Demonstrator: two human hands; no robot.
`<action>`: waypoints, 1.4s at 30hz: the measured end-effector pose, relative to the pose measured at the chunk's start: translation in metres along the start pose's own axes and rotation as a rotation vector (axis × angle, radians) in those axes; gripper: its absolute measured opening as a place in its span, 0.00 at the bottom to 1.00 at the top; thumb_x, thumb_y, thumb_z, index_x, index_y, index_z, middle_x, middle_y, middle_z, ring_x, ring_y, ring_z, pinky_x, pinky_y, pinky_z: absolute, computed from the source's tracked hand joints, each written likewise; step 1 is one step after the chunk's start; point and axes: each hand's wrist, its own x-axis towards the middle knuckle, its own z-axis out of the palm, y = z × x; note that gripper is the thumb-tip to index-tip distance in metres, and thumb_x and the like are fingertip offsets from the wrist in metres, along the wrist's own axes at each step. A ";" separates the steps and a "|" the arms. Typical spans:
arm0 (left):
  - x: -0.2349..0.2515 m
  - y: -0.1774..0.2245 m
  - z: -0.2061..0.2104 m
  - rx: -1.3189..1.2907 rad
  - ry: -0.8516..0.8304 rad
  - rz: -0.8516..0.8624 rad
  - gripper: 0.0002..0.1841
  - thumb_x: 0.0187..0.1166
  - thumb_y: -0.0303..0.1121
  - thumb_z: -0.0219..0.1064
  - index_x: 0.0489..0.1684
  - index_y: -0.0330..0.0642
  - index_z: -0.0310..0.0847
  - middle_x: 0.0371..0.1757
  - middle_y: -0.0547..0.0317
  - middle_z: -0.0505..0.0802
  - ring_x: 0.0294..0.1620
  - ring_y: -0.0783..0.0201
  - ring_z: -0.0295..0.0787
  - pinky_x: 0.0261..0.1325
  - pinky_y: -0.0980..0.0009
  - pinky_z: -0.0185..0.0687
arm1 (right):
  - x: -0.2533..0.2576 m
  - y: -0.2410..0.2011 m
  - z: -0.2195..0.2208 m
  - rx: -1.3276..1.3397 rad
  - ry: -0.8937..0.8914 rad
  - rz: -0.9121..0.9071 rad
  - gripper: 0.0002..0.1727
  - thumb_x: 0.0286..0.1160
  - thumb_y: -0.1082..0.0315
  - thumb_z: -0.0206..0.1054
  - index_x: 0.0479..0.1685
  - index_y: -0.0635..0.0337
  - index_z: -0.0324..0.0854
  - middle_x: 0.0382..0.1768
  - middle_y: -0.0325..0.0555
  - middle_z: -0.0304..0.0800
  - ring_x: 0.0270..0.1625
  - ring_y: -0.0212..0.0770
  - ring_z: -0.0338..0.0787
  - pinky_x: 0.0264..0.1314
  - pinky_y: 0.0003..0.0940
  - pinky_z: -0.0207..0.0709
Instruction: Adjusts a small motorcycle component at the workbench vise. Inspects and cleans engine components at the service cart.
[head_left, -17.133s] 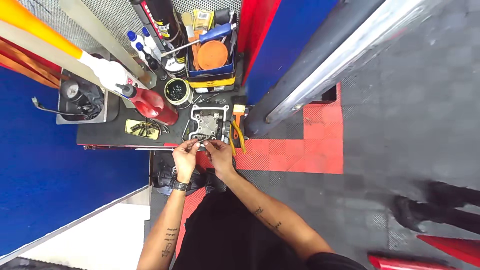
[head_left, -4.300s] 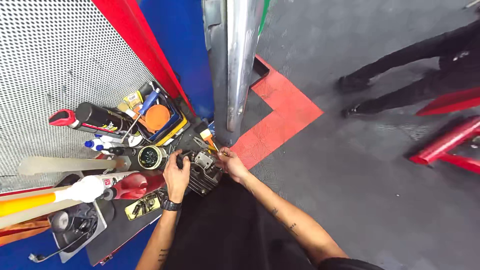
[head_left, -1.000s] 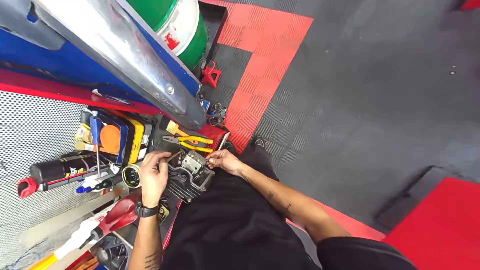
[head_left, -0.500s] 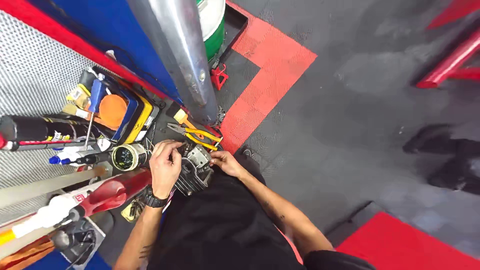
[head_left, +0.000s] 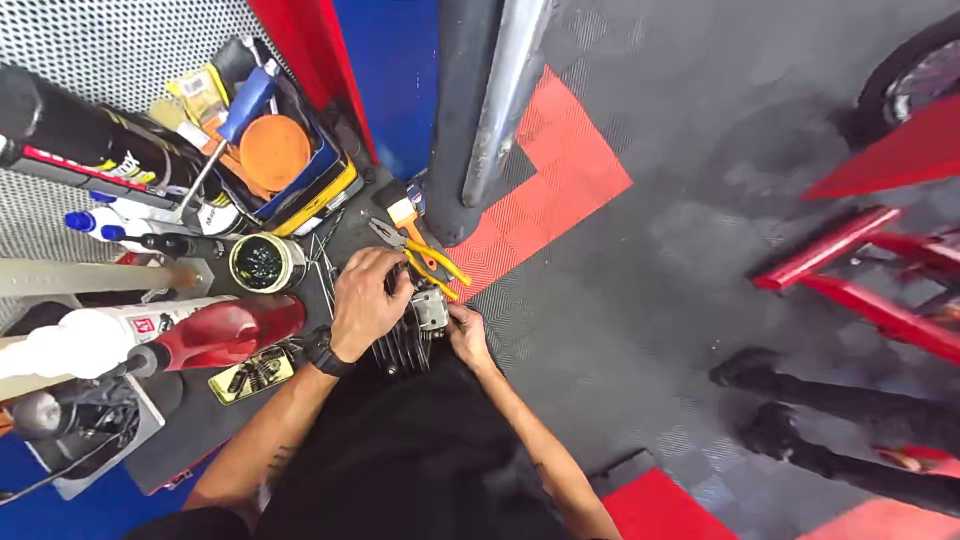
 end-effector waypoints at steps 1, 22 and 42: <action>0.000 0.000 0.001 0.000 0.004 0.000 0.16 0.79 0.40 0.59 0.52 0.49 0.93 0.57 0.60 0.96 0.68 0.58 0.88 0.68 0.57 0.84 | 0.000 -0.001 -0.001 -0.008 0.011 -0.001 0.11 0.76 0.77 0.65 0.47 0.66 0.93 0.45 0.47 0.97 0.50 0.30 0.94 0.62 0.30 0.86; 0.001 0.000 0.000 -0.043 -0.012 -0.042 0.16 0.80 0.41 0.58 0.52 0.50 0.92 0.57 0.60 0.96 0.69 0.56 0.87 0.69 0.55 0.82 | 0.006 -0.001 0.003 0.050 0.003 0.039 0.10 0.73 0.78 0.63 0.41 0.67 0.92 0.40 0.44 0.96 0.46 0.27 0.92 0.56 0.26 0.85; 0.003 0.001 0.000 -0.059 -0.001 -0.049 0.15 0.77 0.40 0.59 0.47 0.49 0.93 0.54 0.60 0.96 0.66 0.59 0.89 0.68 0.60 0.84 | 0.004 0.005 0.008 -0.074 -0.020 -0.050 0.10 0.70 0.78 0.63 0.38 0.68 0.92 0.39 0.50 0.96 0.45 0.34 0.94 0.57 0.31 0.87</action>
